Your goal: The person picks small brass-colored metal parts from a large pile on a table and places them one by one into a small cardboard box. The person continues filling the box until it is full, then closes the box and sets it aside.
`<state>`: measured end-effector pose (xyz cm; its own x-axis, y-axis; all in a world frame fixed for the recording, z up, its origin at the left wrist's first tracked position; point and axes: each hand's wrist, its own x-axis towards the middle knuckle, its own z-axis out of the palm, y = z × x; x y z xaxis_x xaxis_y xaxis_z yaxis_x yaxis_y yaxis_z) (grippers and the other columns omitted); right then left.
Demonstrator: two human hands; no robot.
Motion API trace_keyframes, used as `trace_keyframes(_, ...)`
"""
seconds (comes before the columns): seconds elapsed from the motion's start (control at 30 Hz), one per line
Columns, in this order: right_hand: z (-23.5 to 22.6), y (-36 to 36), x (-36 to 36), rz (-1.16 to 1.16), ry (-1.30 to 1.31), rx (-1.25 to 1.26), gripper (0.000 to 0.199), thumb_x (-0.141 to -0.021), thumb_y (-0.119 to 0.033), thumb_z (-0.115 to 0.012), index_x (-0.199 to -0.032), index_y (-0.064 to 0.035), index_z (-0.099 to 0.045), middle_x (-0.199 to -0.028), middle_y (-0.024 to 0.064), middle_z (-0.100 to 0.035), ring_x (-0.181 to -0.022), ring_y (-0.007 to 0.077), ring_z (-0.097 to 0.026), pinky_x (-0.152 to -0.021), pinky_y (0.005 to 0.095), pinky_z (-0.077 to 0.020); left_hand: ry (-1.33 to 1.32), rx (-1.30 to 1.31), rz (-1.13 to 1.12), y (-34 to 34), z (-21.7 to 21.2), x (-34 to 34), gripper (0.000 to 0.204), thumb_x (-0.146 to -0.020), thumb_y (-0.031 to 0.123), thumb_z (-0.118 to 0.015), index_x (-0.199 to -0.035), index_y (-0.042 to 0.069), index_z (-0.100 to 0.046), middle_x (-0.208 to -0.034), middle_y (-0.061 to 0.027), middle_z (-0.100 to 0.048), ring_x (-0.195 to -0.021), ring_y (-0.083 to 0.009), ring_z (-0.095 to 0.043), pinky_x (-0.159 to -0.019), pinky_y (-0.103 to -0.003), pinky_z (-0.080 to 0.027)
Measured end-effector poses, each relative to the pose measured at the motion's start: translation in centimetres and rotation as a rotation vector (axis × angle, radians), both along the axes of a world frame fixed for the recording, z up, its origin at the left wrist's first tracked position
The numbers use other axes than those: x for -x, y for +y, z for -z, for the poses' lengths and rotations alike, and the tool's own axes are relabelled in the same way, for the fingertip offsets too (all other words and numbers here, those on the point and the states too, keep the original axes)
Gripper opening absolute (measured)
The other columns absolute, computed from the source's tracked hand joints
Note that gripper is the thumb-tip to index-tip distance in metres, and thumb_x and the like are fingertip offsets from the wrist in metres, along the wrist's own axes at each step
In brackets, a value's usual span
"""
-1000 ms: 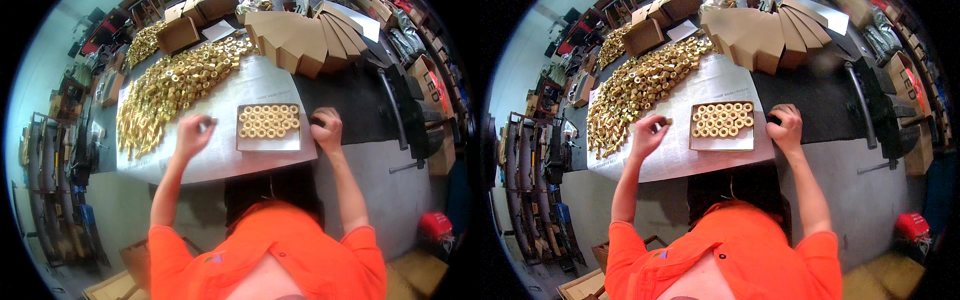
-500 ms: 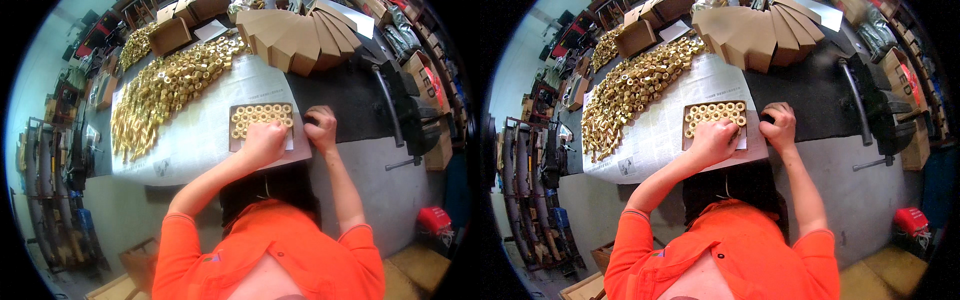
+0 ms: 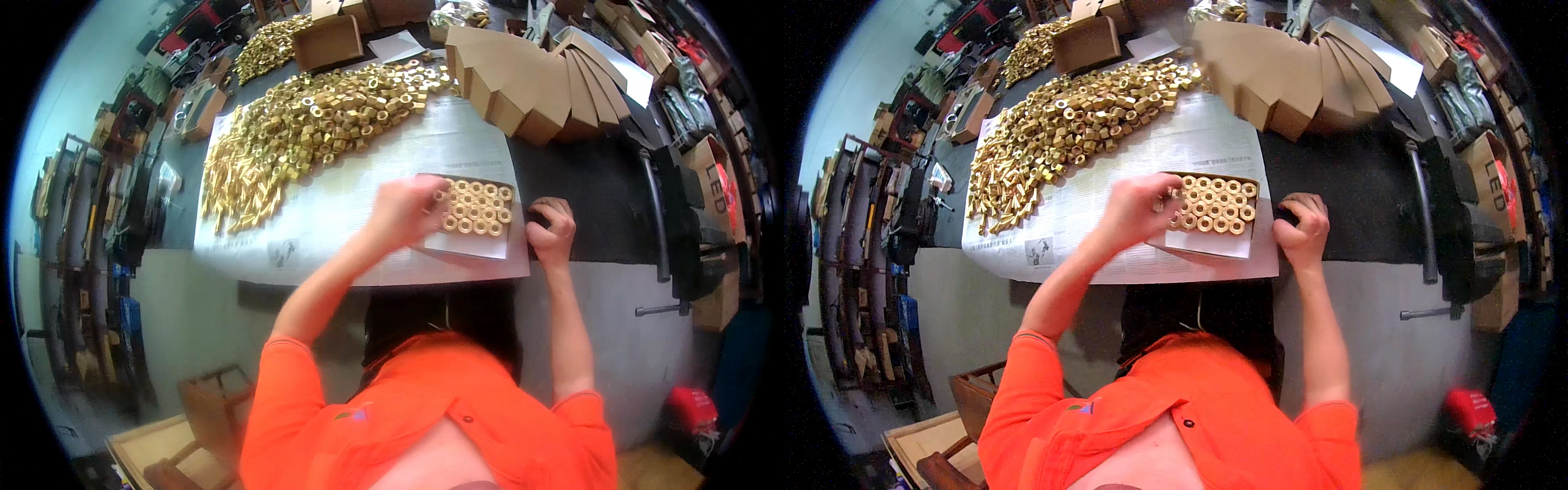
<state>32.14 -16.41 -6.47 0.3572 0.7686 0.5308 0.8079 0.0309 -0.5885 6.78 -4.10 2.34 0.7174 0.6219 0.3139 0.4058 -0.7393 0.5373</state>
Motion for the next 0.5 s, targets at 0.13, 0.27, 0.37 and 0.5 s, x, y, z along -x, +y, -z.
trace_keyframes(0.13,-0.3,0.1,0.3,0.004,0.009,0.009,0.024,-0.058,-0.012,-0.056,-0.075,0.0009,-0.068,-0.087,0.0127,-0.068,-0.088,0.0307,-0.062,-0.083,0.0377,-0.0478,0.067,-0.063,-0.451,5.9,1.1,7.3,0.022,-0.08,0.019,-0.069,-0.099,0.007,-0.069,-0.078,-0.011,-0.07,-0.064,-0.0235,-0.067,-0.058,-0.034,-0.051)
trace_keyframes(0.27,-0.1,-0.1,0.1,-0.006,-0.003,0.003,0.025,-0.058,-0.013,-0.056,-0.076,0.0007,-0.068,-0.087,0.0129,-0.068,-0.089,0.0307,-0.062,-0.083,0.0379,-0.0476,0.199,-0.16,-0.614,10.6,4.7,12.2,0.027,-0.08,0.026,-0.068,-0.1,0.008,-0.07,-0.075,-0.0156,-0.069,-0.069,-0.0315,-0.067,-0.066,-0.041,-0.052)
trace_keyframes(0.37,0.2,0.1,0.0,-0.004,-0.031,-0.01,0.026,-0.059,-0.014,-0.056,-0.077,0.0001,-0.068,-0.088,0.0132,-0.068,-0.089,0.0303,-0.062,-0.083,0.0385,-0.0474,0.311,-0.179,-0.665,11.4,6.2,12.5,0.032,-0.08,0.026,-0.067,-0.107,0.009,-0.066,-0.083,-0.0179,-0.069,-0.08,-0.0365,-0.066,-0.071,-0.045,-0.052)
trace_keyframes(0.5,0.1,0.2,0.2,0.004,-0.02,-0.015,0.026,-0.057,-0.014,-0.056,-0.076,-0.0005,-0.068,-0.088,0.0121,-0.068,-0.089,0.03,-0.061,-0.082,0.0383,-0.047,0.292,-0.209,-0.683,12.4,8.0,12.8,0.033,-0.082,0.027,-0.065,-0.109,0.009,-0.064,-0.09,-0.0191,-0.069,-0.084,-0.0366,-0.066,-0.074,-0.046,-0.052)
